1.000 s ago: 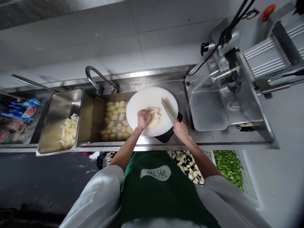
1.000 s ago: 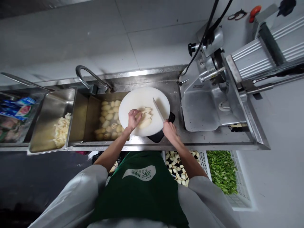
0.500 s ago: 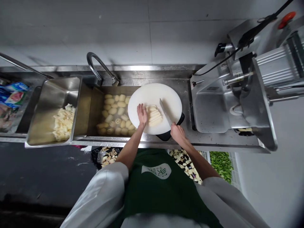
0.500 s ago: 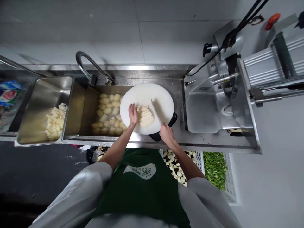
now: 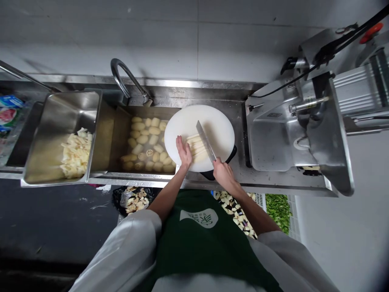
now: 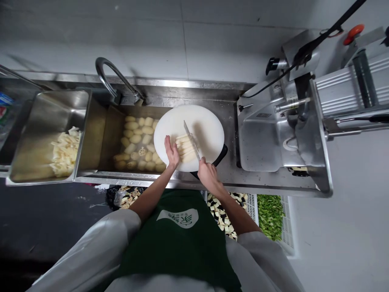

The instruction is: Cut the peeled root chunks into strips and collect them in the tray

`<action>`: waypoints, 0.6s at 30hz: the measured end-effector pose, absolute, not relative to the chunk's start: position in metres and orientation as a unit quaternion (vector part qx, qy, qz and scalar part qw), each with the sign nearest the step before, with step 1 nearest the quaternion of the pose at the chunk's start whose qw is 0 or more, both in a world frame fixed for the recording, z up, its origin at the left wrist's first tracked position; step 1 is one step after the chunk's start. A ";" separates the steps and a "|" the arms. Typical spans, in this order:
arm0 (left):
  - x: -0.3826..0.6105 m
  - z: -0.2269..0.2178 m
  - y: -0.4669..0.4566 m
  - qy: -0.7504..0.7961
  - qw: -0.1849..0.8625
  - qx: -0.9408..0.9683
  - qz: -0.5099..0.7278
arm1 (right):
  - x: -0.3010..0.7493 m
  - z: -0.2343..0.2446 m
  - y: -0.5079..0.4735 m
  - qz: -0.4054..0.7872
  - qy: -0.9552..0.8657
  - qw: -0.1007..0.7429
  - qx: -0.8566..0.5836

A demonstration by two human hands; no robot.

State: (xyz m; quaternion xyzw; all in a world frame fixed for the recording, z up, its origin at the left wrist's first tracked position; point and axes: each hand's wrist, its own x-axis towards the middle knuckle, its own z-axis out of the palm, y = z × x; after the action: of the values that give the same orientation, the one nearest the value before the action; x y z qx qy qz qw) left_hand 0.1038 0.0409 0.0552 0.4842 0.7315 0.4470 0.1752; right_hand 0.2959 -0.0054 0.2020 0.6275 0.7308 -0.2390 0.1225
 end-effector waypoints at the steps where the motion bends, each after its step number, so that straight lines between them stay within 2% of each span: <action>1: 0.107 0.055 0.039 0.724 0.178 0.500 0.442 | 0.290 0.204 -0.007 -0.244 0.737 0.122 0.618; 10: 0.117 0.053 0.038 0.731 0.221 0.546 0.345 | 0.259 0.198 -0.013 -0.246 0.747 0.172 0.593; 18: 0.113 0.060 0.040 0.709 0.223 0.563 0.361 | 0.231 0.168 0.025 -0.293 0.717 0.141 0.617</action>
State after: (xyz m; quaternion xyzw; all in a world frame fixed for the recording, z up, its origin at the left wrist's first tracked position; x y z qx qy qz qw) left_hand 0.1128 0.0404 0.0600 0.5634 0.7088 0.3612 0.2230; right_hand 0.2314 0.0254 0.1679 0.6167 0.7170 -0.2931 0.1406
